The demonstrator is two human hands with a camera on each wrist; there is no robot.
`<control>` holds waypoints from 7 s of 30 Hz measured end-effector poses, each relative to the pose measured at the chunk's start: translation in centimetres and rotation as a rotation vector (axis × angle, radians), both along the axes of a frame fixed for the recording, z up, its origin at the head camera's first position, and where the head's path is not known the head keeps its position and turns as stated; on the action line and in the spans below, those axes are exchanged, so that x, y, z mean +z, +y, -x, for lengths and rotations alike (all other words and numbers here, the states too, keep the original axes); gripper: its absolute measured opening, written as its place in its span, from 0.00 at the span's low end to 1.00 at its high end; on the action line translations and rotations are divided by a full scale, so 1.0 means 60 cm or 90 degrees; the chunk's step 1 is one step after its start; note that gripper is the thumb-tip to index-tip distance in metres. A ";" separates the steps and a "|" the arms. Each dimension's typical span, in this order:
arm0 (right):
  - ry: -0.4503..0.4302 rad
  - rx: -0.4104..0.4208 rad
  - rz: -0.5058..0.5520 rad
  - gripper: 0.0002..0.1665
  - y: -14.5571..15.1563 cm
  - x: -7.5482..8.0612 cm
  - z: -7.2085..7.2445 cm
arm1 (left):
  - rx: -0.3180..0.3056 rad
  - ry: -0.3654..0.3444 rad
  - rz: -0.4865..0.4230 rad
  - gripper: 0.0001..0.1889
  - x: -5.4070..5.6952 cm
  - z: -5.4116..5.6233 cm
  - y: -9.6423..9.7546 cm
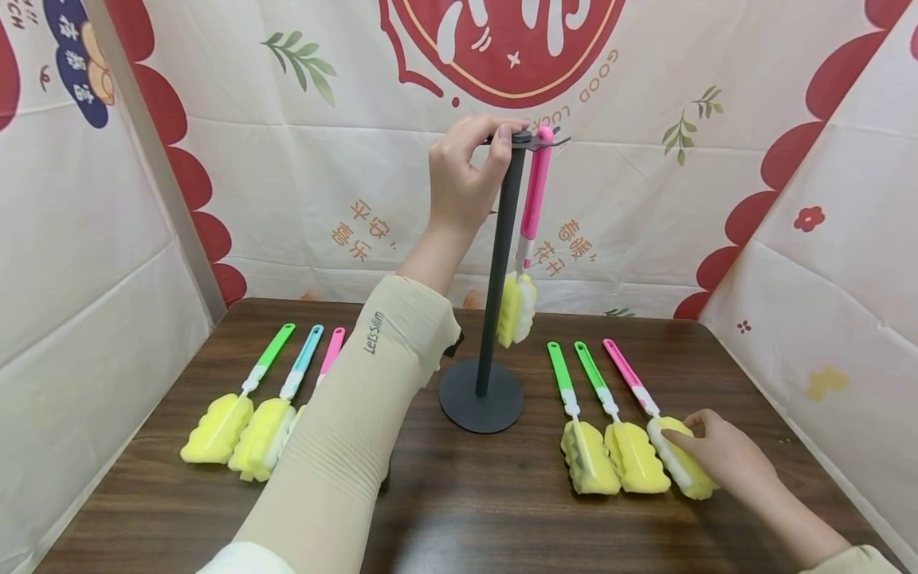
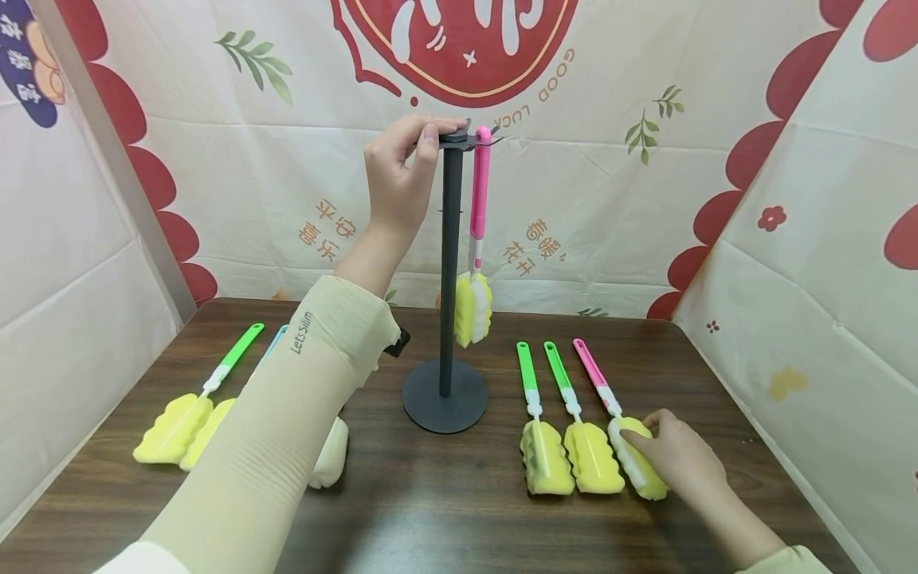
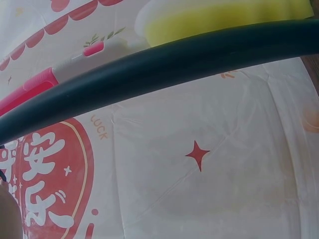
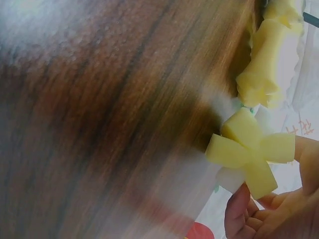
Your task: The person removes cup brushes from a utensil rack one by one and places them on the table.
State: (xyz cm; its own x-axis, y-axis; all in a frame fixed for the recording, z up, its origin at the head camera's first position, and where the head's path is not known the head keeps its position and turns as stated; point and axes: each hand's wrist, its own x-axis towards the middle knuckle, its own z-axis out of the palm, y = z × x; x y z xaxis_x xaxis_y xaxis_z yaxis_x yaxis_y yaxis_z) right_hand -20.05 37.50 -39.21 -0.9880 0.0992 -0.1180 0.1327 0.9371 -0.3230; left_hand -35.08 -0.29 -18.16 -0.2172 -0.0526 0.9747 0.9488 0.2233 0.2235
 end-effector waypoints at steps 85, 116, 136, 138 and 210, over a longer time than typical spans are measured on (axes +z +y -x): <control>0.140 0.114 0.105 0.27 -0.198 0.106 0.036 | 0.236 -0.164 0.213 0.12 0.035 -0.072 -0.001; 0.178 0.150 0.174 0.32 -0.272 0.139 0.058 | 0.126 -0.038 0.053 0.14 0.021 -0.032 -0.004; 0.182 0.164 0.253 0.43 -0.300 0.136 0.075 | 0.065 0.015 0.009 0.16 0.014 -0.021 -0.006; 0.187 0.164 0.257 0.44 -0.301 0.135 0.078 | 0.066 0.017 0.005 0.16 0.014 -0.021 -0.005; 0.237 0.246 0.367 0.29 -0.324 0.139 0.097 | 0.086 0.040 -0.014 0.15 0.012 -0.021 -0.013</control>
State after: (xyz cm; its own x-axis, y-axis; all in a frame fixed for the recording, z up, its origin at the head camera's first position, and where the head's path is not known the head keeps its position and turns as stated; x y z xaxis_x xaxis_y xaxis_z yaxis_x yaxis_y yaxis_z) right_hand -25.86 18.06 -30.90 -0.9248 -0.2348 0.2994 -0.3805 0.5658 -0.7315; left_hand -33.80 -1.04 -17.46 -0.1450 -0.0988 0.9845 0.9229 0.3452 0.1706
